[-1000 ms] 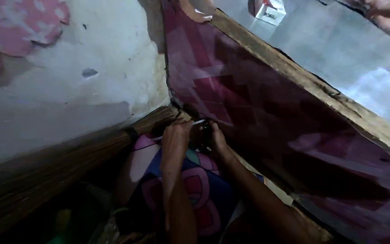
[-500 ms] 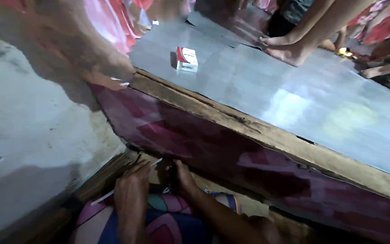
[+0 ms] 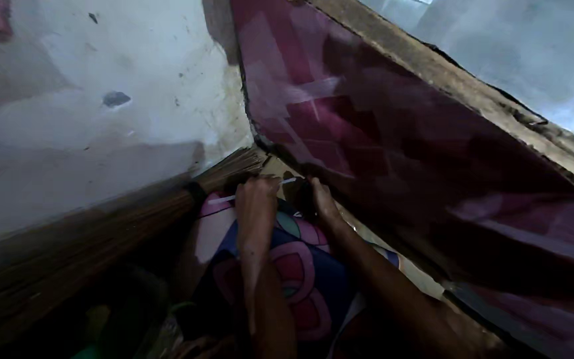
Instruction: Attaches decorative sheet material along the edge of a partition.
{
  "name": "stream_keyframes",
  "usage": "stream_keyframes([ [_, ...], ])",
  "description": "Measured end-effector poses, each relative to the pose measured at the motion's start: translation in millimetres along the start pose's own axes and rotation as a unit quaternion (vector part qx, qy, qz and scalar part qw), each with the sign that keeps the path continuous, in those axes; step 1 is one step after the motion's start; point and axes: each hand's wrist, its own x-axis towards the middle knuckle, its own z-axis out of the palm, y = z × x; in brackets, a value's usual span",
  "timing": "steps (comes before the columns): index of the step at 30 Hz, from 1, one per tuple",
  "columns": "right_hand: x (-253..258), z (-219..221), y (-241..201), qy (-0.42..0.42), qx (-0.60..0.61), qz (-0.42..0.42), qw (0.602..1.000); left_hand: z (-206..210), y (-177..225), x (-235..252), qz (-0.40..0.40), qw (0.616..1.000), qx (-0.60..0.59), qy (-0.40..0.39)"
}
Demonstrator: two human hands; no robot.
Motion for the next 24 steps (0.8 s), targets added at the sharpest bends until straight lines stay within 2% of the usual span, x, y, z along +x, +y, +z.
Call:
stream_keyframes([
  [5,8.6,1.9,5.4,-0.027,-0.048,-0.021,0.998,4.6,-2.3,-1.0,0.042,0.998,0.014,0.041],
  [10,12.2,1.9,7.9,-0.041,-0.099,-0.051,0.993,0.1,2.4,-0.2,-0.011,1.0,0.017,0.013],
  [20,10.6,2.3,5.9,-0.041,-0.098,-0.028,0.994,7.9,-0.2,1.1,0.009,0.998,0.035,0.056],
  [24,12.6,2.4,6.9,-0.041,-0.099,-0.027,0.994,5.8,4.7,2.1,-0.007,0.999,0.031,0.035],
])
